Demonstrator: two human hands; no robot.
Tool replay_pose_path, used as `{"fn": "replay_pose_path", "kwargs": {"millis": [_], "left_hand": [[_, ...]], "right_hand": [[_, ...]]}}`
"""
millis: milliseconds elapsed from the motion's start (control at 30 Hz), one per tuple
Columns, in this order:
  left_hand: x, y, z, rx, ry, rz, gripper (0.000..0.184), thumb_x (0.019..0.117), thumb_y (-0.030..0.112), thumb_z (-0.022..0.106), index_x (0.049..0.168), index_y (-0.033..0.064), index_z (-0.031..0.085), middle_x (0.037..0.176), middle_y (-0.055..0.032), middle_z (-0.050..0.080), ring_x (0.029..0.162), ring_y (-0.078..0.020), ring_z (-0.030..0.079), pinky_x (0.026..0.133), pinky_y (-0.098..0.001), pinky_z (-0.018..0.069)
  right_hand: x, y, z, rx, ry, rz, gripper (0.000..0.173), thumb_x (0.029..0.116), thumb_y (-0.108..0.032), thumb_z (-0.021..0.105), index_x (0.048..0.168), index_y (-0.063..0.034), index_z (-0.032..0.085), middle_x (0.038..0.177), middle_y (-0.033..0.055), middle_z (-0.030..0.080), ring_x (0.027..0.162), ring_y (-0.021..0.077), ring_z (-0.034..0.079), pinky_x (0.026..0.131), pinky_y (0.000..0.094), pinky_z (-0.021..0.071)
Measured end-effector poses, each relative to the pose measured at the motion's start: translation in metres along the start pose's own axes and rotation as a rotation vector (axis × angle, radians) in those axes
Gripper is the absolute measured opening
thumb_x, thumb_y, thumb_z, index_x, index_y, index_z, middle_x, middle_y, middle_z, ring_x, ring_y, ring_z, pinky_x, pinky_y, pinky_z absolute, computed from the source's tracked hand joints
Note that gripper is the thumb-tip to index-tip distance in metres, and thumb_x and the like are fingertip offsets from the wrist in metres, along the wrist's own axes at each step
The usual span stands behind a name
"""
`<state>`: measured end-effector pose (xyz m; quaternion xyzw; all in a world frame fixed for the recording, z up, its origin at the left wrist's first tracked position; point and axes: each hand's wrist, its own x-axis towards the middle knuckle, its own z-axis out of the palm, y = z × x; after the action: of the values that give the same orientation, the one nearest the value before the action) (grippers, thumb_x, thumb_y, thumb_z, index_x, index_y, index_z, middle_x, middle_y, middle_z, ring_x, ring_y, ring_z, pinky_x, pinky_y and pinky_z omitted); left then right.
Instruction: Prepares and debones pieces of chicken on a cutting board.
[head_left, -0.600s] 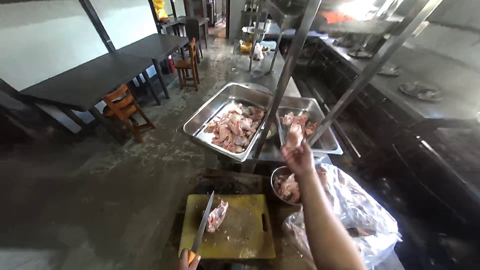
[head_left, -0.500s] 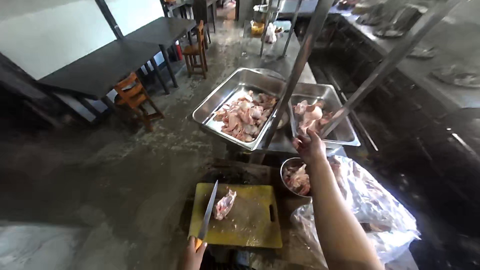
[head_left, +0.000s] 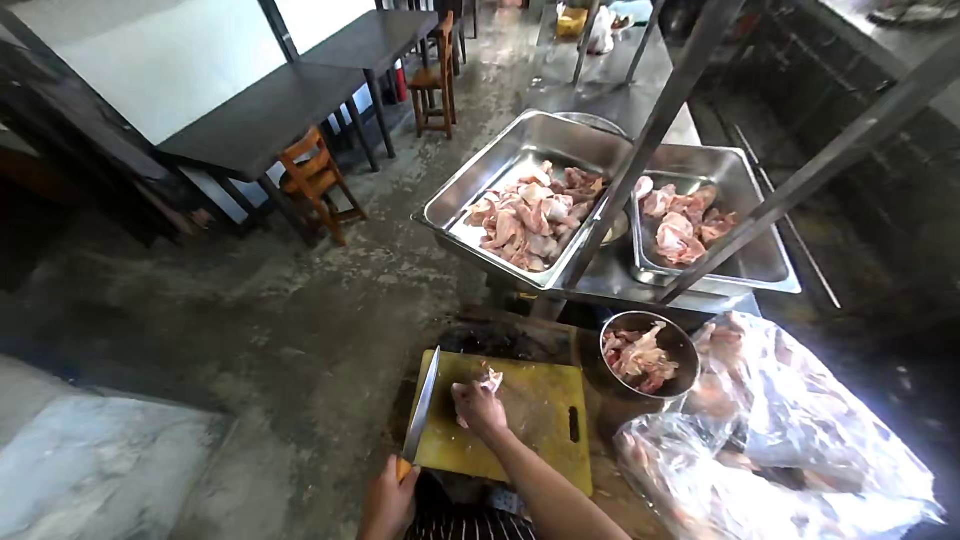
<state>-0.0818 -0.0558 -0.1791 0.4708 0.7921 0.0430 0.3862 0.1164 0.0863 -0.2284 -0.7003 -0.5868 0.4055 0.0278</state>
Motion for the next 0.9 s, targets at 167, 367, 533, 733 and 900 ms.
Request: {"fn": "replay_pose_path", "kwargs": {"millis": [167,367,533,733,900], "left_hand": [[-0.005,-0.005,0.005,-0.031,-0.003,-0.026,0.056,0.1014,0.046,0.063,0.140,0.0051,0.055,0.109,-0.0201,0.071,0.101,-0.0353,0.071,0.092,-0.0569,0.0563],[-0.011,-0.022,0.022,0.009,-0.137,-0.058,0.058,0.1021,0.043,0.063,0.144,0.0033,0.054,0.123,-0.0232,0.068,0.117,-0.0377,0.067,0.102,-0.0578,0.0517],[0.002,-0.017,0.032,0.092,-0.191,0.021,0.061,0.1025,0.048,0.059,0.148,0.0084,0.050,0.125,-0.0195,0.069,0.116,-0.0355,0.068,0.101,-0.0582,0.0534],[0.006,0.029,0.026,0.134,-0.213,0.146,0.055,0.1034,0.048,0.057,0.142,0.0084,0.053,0.117,-0.0185,0.070,0.110,-0.0339,0.070,0.097,-0.0554,0.0551],[0.000,0.034,0.044,0.159,-0.292,0.171,0.054,0.1028,0.049,0.057,0.138,0.0087,0.054,0.114,-0.0175,0.071,0.108,-0.0334,0.070,0.095,-0.0554,0.0561]], "right_hand": [[-0.018,0.096,-0.028,0.296,0.052,0.013,0.034,0.1006,-0.028,0.060,0.132,-0.0135,0.065,0.115,0.0125,0.072,0.104,0.0280,0.070,0.093,0.0523,0.0572],[-0.052,0.146,-0.053,0.277,0.186,0.242,0.036,0.1074,-0.037,0.050,0.127,-0.0139,0.070,0.116,0.0137,0.073,0.107,0.0307,0.070,0.095,0.0555,0.0537],[-0.071,0.092,-0.070,-0.055,0.108,0.429,0.066,0.0984,-0.070,0.044,0.137,-0.0208,0.066,0.149,0.0233,0.051,0.127,0.0433,0.058,0.099,0.0623,0.0510],[-0.067,0.111,-0.059,0.141,0.016,0.272,0.054,0.0938,-0.057,0.065,0.120,-0.0109,0.072,0.119,0.0165,0.071,0.115,0.0347,0.067,0.099,0.0579,0.0523],[-0.078,0.114,-0.044,0.026,0.067,0.102,0.045,0.0863,-0.033,0.080,0.125,-0.0125,0.069,0.141,0.0228,0.054,0.124,0.0378,0.060,0.100,0.0529,0.0551]]}}
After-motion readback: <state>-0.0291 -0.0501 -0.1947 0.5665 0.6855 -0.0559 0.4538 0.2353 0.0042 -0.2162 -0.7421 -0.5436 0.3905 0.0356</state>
